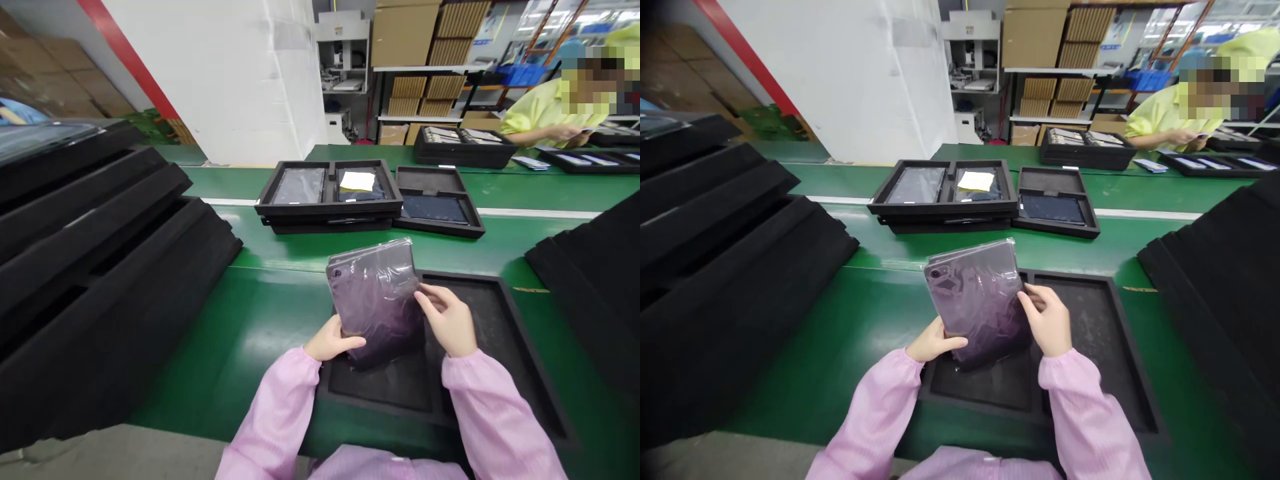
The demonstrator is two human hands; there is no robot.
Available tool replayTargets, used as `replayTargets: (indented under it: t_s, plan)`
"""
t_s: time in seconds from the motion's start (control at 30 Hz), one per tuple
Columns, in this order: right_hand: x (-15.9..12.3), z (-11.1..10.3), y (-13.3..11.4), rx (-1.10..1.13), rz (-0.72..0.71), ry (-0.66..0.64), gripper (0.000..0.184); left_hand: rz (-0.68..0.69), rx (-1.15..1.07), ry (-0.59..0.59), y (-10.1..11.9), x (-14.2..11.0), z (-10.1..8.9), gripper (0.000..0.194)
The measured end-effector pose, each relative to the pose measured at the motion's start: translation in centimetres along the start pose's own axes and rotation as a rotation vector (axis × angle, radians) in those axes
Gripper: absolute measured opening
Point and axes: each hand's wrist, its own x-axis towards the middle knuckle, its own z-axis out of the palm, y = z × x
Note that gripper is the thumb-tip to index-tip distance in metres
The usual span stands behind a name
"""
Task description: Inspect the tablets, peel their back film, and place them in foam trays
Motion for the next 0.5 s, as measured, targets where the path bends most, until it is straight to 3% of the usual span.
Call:
replayTargets:
  t_s: [0.17,0.33,0.4,0.5]
  plan:
    - [-1.5,-1.1,0.5,-0.211,-0.174,0.07,0.027,-0.013,-0.043,-0.017,-0.4,0.0,-0.3,0.066]
    - [-2.8,0.2,-1.0,-0.332,-0.363,0.096,0.017,-0.021,-0.077,-0.042,-0.8,0.2,-0.3,0.065]
    - [-4.4,1.4,-2.2,-0.314,-0.484,-0.023,0.016,-0.028,-0.078,-0.046,-0.7,0.2,-0.3,0.063]
    - [-7.9,3.4,-3.7,-0.172,-0.608,-0.404,0.021,-0.035,-0.05,-0.041,-0.3,0.1,-0.3,0.058]
